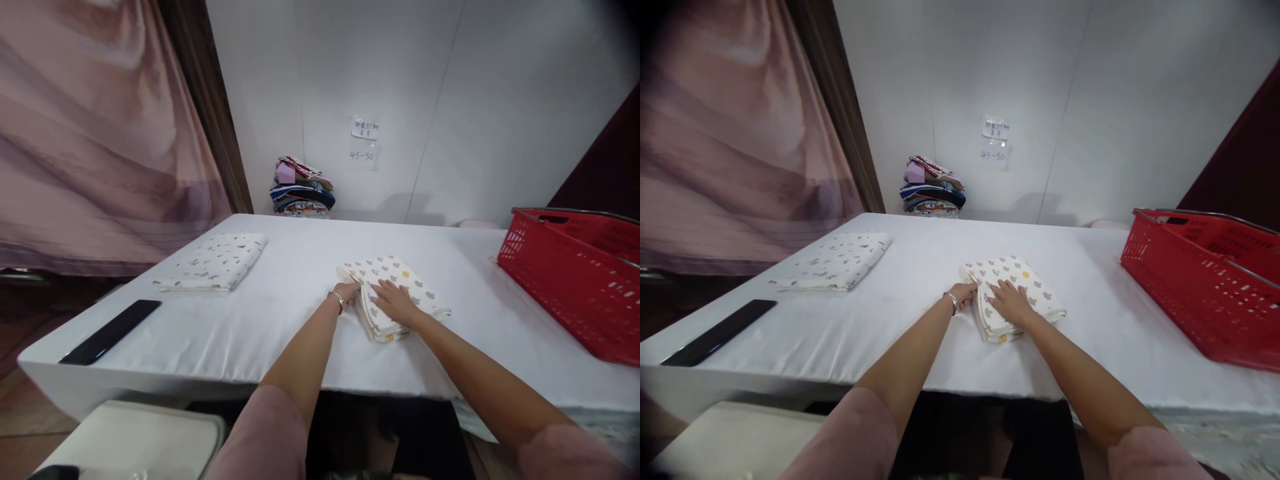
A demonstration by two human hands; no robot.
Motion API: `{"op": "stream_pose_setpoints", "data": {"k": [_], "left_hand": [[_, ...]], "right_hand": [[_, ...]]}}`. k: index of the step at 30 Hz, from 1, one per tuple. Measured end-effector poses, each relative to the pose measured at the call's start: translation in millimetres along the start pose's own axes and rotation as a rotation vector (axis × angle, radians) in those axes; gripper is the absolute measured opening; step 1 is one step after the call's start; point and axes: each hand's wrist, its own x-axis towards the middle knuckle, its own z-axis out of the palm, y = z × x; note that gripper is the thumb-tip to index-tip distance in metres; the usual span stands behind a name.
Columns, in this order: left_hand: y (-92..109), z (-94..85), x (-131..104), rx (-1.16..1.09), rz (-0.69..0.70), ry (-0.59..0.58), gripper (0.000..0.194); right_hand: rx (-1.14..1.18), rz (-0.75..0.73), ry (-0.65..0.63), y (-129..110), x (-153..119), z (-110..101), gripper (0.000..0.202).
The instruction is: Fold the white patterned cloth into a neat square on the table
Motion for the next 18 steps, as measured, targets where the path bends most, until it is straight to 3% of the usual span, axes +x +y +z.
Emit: {"op": "stream_pose_setpoints", "data": {"k": [9, 14, 18], "left_hand": [[-25.1, 11.7, -27.7, 0.111, -0.018, -0.237, 0.044], [-36.0, 17.5, -31.3, 0.15, 0.023, -0.215, 0.04], [-40.2, 16.7, -33.2, 0.159, 0.073, -0.141, 0.032]], "right_hand": [[0.012, -0.013, -0.027, -3.3, 5.4, -11.4, 0.048], [0.151, 0.055, 0.014, -14.2, -3.7, -21.1, 0.05], [0.154, 0.02, 0.037, -23.0, -16.7, -12.7, 0.055]]}}
